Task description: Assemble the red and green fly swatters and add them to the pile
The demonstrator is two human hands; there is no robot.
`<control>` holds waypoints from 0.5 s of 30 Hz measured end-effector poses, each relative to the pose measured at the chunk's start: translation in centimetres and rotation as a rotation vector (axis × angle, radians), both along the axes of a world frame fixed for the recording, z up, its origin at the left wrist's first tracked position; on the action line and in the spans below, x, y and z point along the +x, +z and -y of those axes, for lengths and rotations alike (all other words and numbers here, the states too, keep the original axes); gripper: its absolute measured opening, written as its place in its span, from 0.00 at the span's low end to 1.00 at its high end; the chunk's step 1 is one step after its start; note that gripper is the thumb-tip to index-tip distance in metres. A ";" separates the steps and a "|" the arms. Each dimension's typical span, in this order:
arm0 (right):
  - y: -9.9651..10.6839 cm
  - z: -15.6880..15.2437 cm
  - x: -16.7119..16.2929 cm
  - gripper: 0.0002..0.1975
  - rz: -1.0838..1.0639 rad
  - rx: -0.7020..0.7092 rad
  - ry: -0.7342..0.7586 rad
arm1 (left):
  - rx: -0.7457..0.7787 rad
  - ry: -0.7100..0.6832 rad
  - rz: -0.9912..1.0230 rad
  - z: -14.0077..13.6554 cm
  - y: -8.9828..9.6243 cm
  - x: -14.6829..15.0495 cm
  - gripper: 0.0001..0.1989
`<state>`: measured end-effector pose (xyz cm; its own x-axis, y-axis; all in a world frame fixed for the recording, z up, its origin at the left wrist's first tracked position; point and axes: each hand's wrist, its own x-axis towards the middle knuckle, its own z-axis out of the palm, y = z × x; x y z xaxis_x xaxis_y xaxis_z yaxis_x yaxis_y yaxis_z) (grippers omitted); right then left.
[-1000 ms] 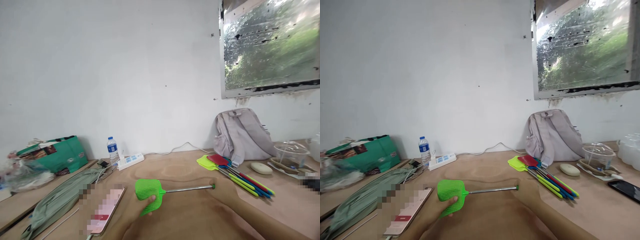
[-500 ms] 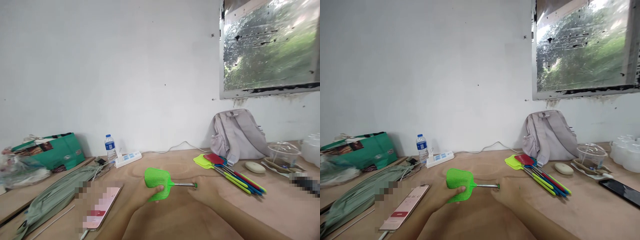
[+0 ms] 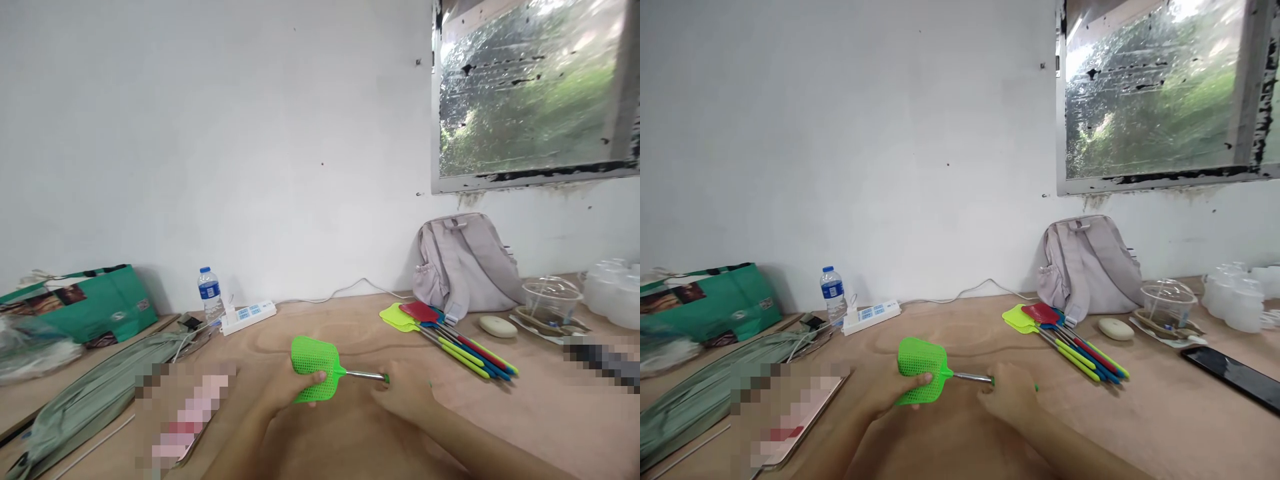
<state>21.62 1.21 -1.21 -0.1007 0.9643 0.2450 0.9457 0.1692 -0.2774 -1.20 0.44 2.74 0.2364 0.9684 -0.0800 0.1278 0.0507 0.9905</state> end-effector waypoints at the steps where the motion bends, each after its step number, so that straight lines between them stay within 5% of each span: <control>1: -0.3 -0.1 0.2 0.04 -0.002 0.004 0.017 | -0.017 -0.014 0.031 -0.3 -0.8 0.0 0.24; 5: -1.2 -0.5 1.0 0.05 -0.095 0.000 0.229 | -0.069 -0.026 0.166 -1.5 -3.7 -0.9 0.25; 10: -0.8 -0.6 2.5 0.15 -0.192 -0.018 0.598 | -0.095 0.058 0.328 -2.5 -4.6 -2.7 0.19; 15: -1.1 -2.4 5.0 0.15 -0.084 0.057 0.581 | -0.129 0.083 0.612 -3.5 -4.6 -3.6 0.12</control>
